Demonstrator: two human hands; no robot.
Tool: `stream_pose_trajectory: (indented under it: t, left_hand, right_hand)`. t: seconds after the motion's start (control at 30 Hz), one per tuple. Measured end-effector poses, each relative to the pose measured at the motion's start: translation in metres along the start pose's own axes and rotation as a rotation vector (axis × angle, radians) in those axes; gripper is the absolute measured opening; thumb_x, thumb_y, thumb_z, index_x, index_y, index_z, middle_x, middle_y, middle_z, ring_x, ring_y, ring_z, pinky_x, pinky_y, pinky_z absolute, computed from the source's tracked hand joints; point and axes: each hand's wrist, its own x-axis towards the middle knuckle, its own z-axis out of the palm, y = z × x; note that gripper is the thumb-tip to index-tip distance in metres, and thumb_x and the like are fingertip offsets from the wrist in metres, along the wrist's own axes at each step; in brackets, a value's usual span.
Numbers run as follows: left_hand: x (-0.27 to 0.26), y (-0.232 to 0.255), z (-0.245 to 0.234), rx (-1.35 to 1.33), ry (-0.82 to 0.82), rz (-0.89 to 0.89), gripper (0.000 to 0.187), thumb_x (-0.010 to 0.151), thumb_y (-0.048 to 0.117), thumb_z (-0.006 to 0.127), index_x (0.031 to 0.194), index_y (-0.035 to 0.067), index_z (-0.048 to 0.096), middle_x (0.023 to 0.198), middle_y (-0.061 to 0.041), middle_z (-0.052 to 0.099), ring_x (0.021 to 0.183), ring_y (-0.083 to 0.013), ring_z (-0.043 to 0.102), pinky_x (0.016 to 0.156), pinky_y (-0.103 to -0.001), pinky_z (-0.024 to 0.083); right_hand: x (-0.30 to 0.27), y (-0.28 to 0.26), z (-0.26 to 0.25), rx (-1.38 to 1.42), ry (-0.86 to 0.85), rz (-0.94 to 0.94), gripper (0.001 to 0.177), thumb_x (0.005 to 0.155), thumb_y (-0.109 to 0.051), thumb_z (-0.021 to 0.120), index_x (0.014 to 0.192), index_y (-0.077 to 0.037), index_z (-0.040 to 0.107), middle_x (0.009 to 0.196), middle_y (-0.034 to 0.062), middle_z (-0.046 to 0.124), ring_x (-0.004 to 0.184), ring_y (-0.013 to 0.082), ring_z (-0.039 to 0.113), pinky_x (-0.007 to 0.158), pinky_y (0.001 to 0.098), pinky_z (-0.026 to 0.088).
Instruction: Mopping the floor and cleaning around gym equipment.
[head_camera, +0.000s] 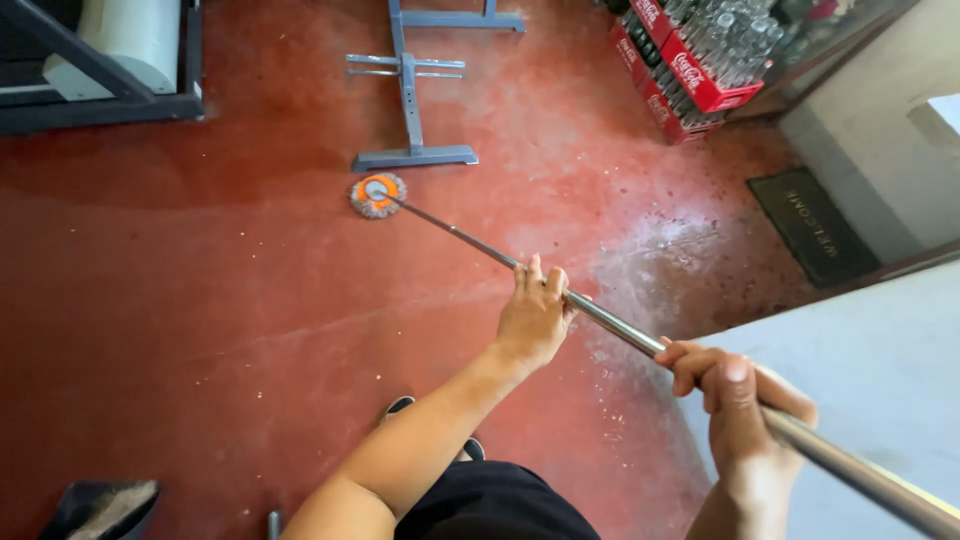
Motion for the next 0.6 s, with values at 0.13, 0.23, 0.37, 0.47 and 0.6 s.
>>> stream_pose_trajectory:
  t: [0.13, 0.23, 0.37, 0.47, 0.6]
  left_hand:
    - [0.012, -0.017, -0.006, -0.05, -0.193, -0.087, 0.047, 0.095, 0.044, 0.064, 0.118, 0.006, 0.048, 0.149, -0.043, 0.034, 0.14, -0.0602, 0.037, 0.088, -0.057, 0.057]
    - [0.007, -0.056, 0.011, -0.024, -0.228, -0.106, 0.046, 0.095, 0.051, 0.062, 0.113, 0.01, 0.052, 0.151, -0.04, 0.035, 0.139, -0.0531, 0.042, 0.085, -0.054, 0.058]
    - [-0.005, -0.046, 0.016, -0.223, -0.218, -0.182, 0.045, 0.096, 0.053, 0.058, 0.103, 0.009, 0.055, 0.148, -0.045, 0.036, 0.142, -0.0588, 0.033, 0.097, -0.061, 0.046]
    - [0.011, 0.008, -0.022, -0.283, -0.365, -0.283, 0.035, 0.101, 0.039, 0.055, 0.1, 0.004, 0.057, 0.16, -0.041, 0.018, 0.138, -0.0633, 0.031, 0.081, -0.053, 0.064]
    - [0.014, -0.008, 0.035, -0.292, -0.251, -0.128, 0.035, 0.096, 0.036, 0.067, 0.103, 0.004, 0.054, 0.148, -0.047, 0.032, 0.137, -0.0659, 0.034, 0.089, -0.064, 0.053]
  right_hand:
    - [-0.008, 0.034, 0.015, -0.093, 0.031, -0.031, 0.036, 0.11, -0.019, 0.049, 0.082, -0.003, 0.065, 0.081, 0.0085, 0.067, 0.1, 0.0254, 0.073, 0.092, 0.036, 0.057]
    - [-0.012, 0.056, 0.033, -0.067, -0.037, -0.091, 0.039, 0.109, -0.023, 0.047, 0.08, -0.003, 0.064, 0.078, 0.0076, 0.064, 0.093, 0.0242, 0.069, 0.093, 0.0388, 0.056]
    - [-0.023, 0.048, 0.02, -0.126, -0.08, 0.0, 0.045, 0.108, -0.023, 0.047, 0.075, 0.002, 0.064, 0.076, 0.0101, 0.062, 0.078, 0.0195, 0.059, 0.083, 0.0307, 0.051]
    - [-0.033, 0.033, 0.004, -0.212, 0.011, 0.04, 0.033, 0.104, -0.012, 0.052, 0.085, 0.006, 0.072, 0.091, 0.0185, 0.075, 0.07, 0.018, 0.062, 0.065, 0.0274, 0.052]
    - [-0.029, 0.029, 0.0, -0.173, 0.038, -0.02, 0.043, 0.111, -0.015, 0.045, 0.07, -0.004, 0.054, 0.072, 0.008, 0.057, 0.09, 0.0254, 0.067, 0.085, 0.0321, 0.052]
